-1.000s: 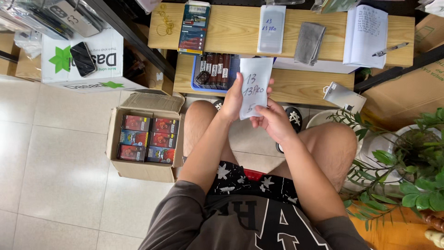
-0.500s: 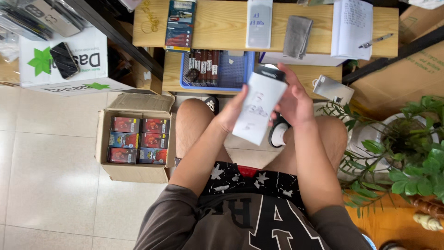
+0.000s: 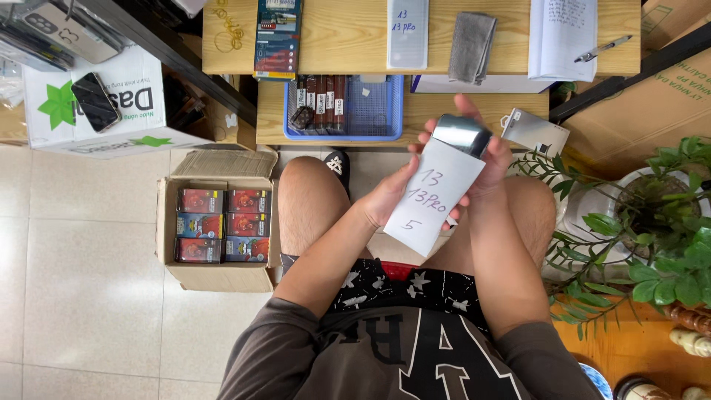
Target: The person wipes mobile phone screen protectors with a cloth, inserts them into white paper sleeves, and organizes them on a wooden desk next to product boxes and handwritten notes.
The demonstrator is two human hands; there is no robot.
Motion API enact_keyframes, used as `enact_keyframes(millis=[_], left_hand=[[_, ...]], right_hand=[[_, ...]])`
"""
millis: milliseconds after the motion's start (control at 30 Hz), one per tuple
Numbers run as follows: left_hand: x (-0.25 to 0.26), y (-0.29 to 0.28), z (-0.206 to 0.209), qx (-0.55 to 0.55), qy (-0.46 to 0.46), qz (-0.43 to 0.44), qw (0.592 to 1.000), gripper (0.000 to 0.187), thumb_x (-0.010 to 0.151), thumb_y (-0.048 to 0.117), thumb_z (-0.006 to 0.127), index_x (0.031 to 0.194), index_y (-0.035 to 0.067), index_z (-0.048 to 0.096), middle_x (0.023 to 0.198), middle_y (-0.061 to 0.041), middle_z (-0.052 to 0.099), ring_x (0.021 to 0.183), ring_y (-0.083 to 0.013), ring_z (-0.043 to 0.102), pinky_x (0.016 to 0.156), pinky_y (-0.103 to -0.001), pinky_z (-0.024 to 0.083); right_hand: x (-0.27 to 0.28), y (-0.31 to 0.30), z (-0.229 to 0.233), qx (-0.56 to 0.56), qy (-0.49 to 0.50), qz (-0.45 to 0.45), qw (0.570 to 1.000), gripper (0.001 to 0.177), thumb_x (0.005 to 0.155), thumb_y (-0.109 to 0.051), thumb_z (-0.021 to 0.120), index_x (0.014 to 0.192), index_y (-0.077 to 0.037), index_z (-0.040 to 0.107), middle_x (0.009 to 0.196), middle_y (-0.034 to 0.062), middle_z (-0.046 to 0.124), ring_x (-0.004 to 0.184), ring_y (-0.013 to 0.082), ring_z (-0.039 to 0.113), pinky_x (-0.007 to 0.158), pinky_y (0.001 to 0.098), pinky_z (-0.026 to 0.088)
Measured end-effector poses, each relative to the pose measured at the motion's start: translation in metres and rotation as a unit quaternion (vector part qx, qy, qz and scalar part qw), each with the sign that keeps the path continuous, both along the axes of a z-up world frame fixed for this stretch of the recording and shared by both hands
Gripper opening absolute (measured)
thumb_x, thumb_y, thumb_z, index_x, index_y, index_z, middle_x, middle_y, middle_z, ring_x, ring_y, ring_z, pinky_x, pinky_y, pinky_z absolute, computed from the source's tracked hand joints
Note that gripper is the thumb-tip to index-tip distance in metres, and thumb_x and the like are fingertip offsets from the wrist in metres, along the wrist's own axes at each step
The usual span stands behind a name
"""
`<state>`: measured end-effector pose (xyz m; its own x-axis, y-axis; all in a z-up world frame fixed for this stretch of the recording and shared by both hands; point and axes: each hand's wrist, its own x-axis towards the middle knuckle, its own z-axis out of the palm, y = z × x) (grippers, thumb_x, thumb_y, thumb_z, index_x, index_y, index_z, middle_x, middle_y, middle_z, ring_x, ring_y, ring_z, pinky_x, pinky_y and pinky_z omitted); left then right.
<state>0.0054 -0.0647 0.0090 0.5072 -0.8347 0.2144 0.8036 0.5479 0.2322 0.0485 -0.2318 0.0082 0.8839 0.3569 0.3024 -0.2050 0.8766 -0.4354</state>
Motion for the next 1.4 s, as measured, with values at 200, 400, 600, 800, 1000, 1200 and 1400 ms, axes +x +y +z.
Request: enact_keyframes(millis=[200, 400, 600, 800, 1000, 1200, 1400], left_hand=[[0.004, 0.015, 0.007, 0.031, 0.032, -0.161, 0.986, 0.075, 0.102, 0.045, 0.068, 0.155, 0.001, 0.039, 0.14, -0.023, 0.059, 0.119, -0.0323, 0.068, 0.099, -0.051, 0.055], [0.007, 0.0, -0.002, 0.045, 0.027, -0.03, 0.998, 0.08, 0.108, 0.061, 0.047, 0.15, -0.007, 0.044, 0.135, -0.035, 0.06, 0.122, -0.0455, 0.065, 0.094, -0.069, 0.057], [0.011, 0.008, 0.02, 0.077, 0.116, 0.032, 0.99, 0.076, 0.103, 0.062, 0.055, 0.142, -0.003, 0.054, 0.125, -0.033, 0.066, 0.114, -0.0517, 0.067, 0.094, -0.078, 0.051], [0.003, 0.013, 0.051, 0.133, 0.21, 0.109, 0.962, 0.054, 0.099, 0.042, 0.065, 0.129, -0.002, 0.065, 0.115, -0.026, 0.072, 0.105, -0.043, 0.072, 0.096, -0.063, 0.056], [0.01, 0.016, 0.003, 0.162, 0.214, 0.106, 0.957, 0.045, 0.093, 0.031, 0.057, 0.124, 0.0, 0.068, 0.111, -0.025, 0.072, 0.101, -0.045, 0.071, 0.093, -0.063, 0.056], [0.02, 0.018, 0.032, 0.131, 0.169, 0.123, 0.969, 0.057, 0.094, 0.045, 0.061, 0.126, -0.003, 0.067, 0.109, -0.028, 0.073, 0.099, -0.044, 0.072, 0.089, -0.062, 0.06], [0.022, 0.027, 0.028, 0.166, 0.188, 0.178, 0.952, 0.053, 0.095, 0.041, 0.065, 0.122, -0.004, 0.067, 0.107, -0.028, 0.072, 0.097, -0.046, 0.072, 0.087, -0.068, 0.058]], right_hand=[[0.019, -0.026, 0.041, 0.03, 0.187, -0.276, 0.942, 0.047, 0.093, -0.052, 0.062, 0.13, -0.023, 0.066, 0.127, 0.014, 0.067, 0.107, 0.0274, 0.071, 0.086, 0.0454, 0.053], [0.029, -0.027, -0.012, 0.008, 0.209, -0.181, 0.961, 0.064, 0.091, -0.059, 0.056, 0.147, -0.028, 0.054, 0.149, 0.0208, 0.06, 0.125, 0.0429, 0.067, 0.101, 0.0638, 0.058], [0.005, 0.019, 0.009, 0.019, 0.146, -0.016, 0.989, 0.042, 0.098, -0.039, 0.054, 0.134, -0.019, 0.062, 0.148, 0.0317, 0.054, 0.097, 0.0403, 0.076, 0.029, 0.0246, 0.052], [0.007, 0.022, 0.01, -0.048, 0.149, -0.027, 0.987, 0.048, 0.094, -0.035, 0.053, 0.136, -0.013, 0.059, 0.121, 0.0253, 0.056, 0.078, 0.0271, 0.061, 0.024, 0.0249, 0.048], [0.006, 0.011, 0.005, -0.134, 0.157, -0.048, 0.977, 0.056, 0.089, -0.03, 0.051, 0.138, -0.005, 0.057, 0.089, 0.0176, 0.059, 0.054, 0.0112, 0.043, 0.019, 0.0252, 0.044], [0.012, 0.006, -0.007, -0.265, 0.153, -0.126, 0.943, 0.056, 0.086, -0.03, 0.051, 0.136, -0.007, 0.061, 0.12, 0.0174, 0.07, 0.058, 0.005, 0.042, 0.023, 0.0236, 0.047], [0.01, 0.007, 0.047, -0.549, -0.3, -0.336, 0.704, 0.054, 0.101, -0.026, 0.05, 0.151, -0.005, 0.053, 0.159, 0.0213, 0.038, 0.147, 0.0403, 0.034, 0.12, 0.0568, 0.03]])
